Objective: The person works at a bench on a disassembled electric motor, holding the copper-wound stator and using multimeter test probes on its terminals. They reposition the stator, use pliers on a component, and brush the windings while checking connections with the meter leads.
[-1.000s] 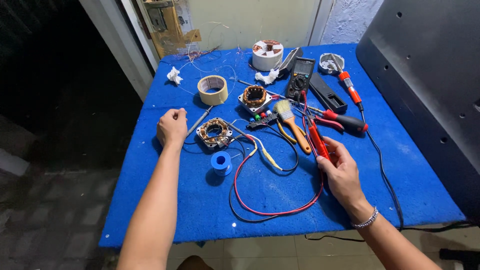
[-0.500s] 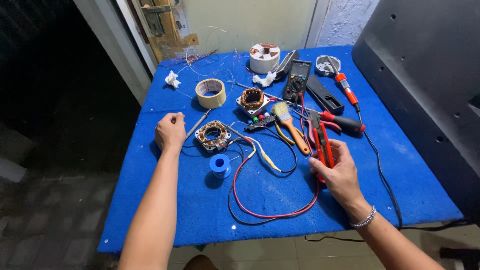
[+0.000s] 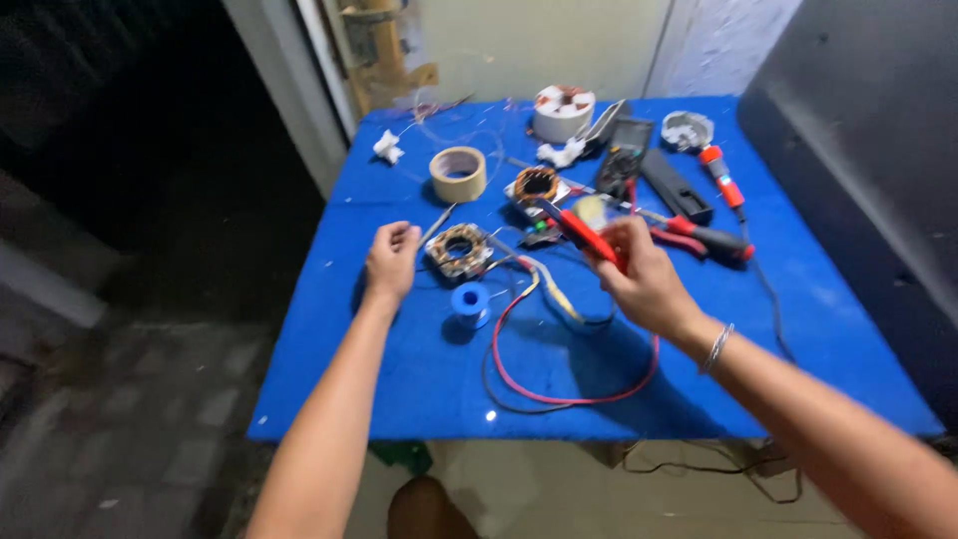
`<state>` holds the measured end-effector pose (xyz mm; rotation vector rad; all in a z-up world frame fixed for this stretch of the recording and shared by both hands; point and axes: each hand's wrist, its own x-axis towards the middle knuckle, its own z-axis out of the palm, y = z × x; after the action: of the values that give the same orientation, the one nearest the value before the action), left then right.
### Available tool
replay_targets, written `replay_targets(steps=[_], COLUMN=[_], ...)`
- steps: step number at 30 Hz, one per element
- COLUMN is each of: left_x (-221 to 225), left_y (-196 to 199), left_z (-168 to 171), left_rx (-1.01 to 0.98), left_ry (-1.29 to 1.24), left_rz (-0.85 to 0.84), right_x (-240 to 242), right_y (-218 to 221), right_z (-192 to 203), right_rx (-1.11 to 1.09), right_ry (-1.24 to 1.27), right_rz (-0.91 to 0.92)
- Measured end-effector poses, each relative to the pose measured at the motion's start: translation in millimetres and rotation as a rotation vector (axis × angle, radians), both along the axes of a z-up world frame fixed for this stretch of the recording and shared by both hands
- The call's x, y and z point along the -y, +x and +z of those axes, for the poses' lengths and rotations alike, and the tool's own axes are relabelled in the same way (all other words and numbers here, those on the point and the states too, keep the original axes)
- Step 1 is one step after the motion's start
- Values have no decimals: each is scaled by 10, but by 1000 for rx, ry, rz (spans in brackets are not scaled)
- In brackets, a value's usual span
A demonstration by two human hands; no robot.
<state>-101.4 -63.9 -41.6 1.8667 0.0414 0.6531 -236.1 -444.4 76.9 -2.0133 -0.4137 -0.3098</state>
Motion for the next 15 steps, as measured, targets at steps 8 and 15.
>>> replay_targets(steps=[8,15], left_x=[345,428], left_y=[-1042,-1098], left_z=[758,847], left_rx=[281,391], left_ry=[508,646], left_rz=[-83,-158], right_x=[-527,-564], right_y=[-33,-60], right_z=[202,18], right_rx=[55,-25], right_ry=[-510,-459], right_rz=[94,2])
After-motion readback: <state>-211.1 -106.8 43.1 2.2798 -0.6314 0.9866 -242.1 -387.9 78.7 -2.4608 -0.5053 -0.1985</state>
